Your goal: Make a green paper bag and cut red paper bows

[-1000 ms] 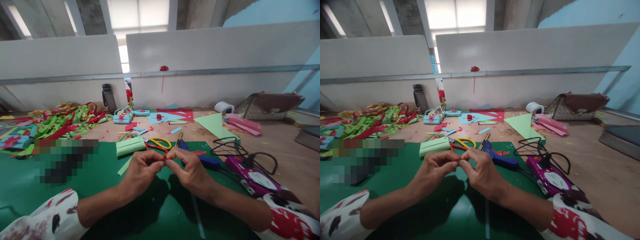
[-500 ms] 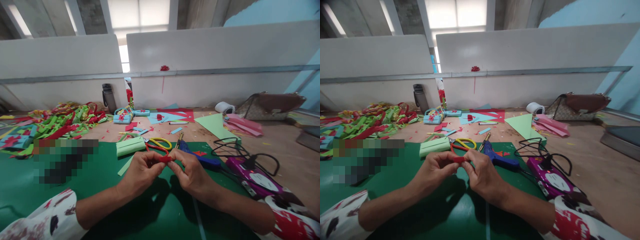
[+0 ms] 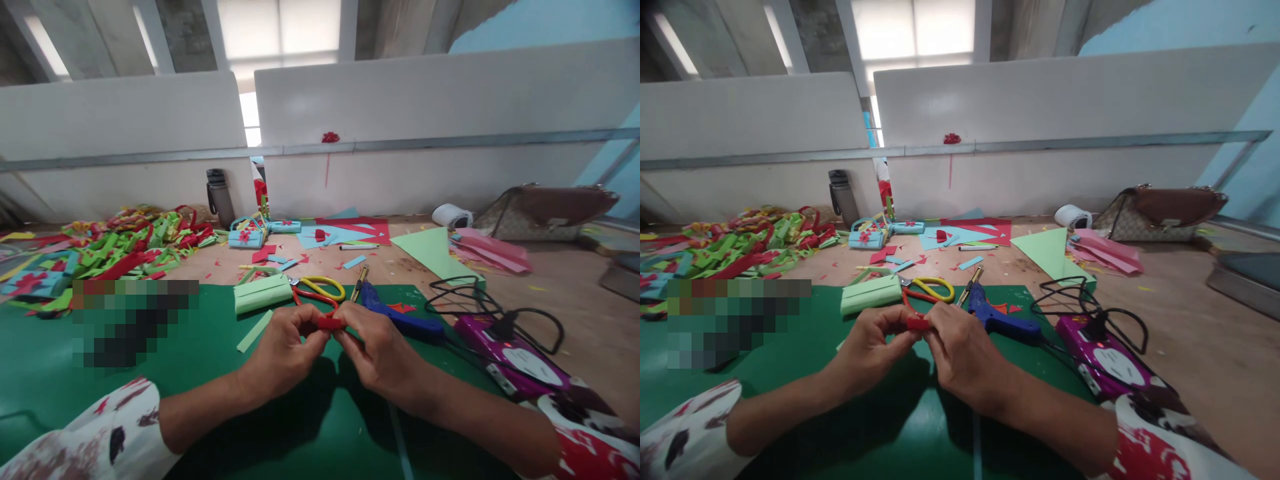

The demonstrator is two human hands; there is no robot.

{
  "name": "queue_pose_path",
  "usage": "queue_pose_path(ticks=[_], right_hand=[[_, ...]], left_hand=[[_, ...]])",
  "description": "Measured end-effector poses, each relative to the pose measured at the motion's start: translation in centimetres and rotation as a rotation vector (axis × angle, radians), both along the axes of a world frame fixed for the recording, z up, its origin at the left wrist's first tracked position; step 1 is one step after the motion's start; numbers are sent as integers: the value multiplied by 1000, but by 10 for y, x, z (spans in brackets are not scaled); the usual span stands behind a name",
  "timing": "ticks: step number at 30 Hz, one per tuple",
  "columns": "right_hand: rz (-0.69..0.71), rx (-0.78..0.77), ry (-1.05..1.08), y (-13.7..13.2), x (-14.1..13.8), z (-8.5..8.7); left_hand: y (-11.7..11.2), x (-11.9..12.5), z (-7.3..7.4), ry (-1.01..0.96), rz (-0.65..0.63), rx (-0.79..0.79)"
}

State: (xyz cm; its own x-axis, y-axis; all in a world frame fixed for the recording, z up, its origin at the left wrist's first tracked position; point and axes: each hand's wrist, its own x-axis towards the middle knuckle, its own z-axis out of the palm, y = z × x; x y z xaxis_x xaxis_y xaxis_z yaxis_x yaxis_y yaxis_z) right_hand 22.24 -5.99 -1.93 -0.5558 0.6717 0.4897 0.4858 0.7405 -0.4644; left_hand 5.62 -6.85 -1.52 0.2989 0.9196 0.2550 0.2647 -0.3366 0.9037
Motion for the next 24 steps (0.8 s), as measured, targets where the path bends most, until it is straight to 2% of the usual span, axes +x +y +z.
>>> queue_pose_path(ticks=[7,16,24], right_hand=[[6,-65,1,-3,0,9],[24,-41,48,1,3,3],[-29,-106,82,0,2,7]], left_hand=[[2,-4,4,0,-52,-45],[5,-4,1,-55,-55,-90],[4,-3,0,-102,-45,-168]])
